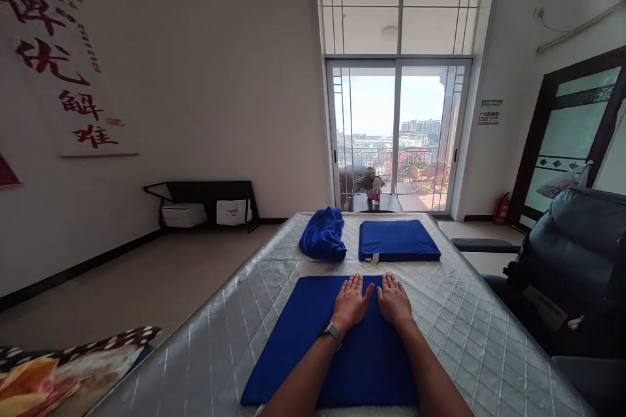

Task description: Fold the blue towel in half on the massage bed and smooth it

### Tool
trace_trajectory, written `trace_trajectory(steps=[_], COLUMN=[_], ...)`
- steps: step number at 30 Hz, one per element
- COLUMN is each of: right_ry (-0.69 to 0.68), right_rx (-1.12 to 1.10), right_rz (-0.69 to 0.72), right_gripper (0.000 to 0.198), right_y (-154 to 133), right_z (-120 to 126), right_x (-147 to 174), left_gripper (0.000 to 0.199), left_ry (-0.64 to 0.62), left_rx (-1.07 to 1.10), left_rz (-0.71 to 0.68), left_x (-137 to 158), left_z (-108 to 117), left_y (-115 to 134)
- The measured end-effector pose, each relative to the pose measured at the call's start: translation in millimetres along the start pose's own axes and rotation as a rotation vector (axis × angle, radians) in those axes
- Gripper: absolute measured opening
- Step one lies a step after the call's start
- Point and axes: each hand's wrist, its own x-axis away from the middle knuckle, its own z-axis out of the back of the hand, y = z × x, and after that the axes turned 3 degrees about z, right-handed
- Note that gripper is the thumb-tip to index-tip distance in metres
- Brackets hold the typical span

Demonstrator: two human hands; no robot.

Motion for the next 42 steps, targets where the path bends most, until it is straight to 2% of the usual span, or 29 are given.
trace_trajectory(steps=[7,9,11,19,30,36,42], right_ry=[-0.02,-0.019,-0.019,-0.015,-0.052,-0.032,-0.061], right_rx=[0.041,0.047,0.05,0.091,0.171,0.213,0.157], right_rz=[-0.012,-0.008,-0.007,-0.02,-0.024,-0.043,-0.025], right_gripper=[0.065,0.066,0.066,0.066,0.065,0.063,0.065], right_y=[0.6,1.3,1.2,-0.9,-12.1,-24.4,-16.4], right_z=[-1.6,-2.1,-2.2,-2.4,6.2,18.9,4.8], right_x=[-3.8,-4.2,-4.3,-4.8,-2.0,12.7,35.9], left_gripper=[0.076,0.078,0.081,0.088,0.083,0.084,0.084], left_ry=[0.014,0.011,0.009,0.064,0.124,0.125,0.126], left_rx=[-0.104,-0.118,-0.112,-0.051,0.023,0.014,0.0], left_rz=[0.219,0.254,0.27,0.304,0.295,0.298,0.301], left_x=[26.4,33.3,37.5,38.4,40.3,43.3,43.1], left_z=[28.5,32.1,33.6,34.7,35.4,40.0,39.7], left_y=[-117.7,-141.5,-155.3,-153.9,-153.9,-151.2,-151.5])
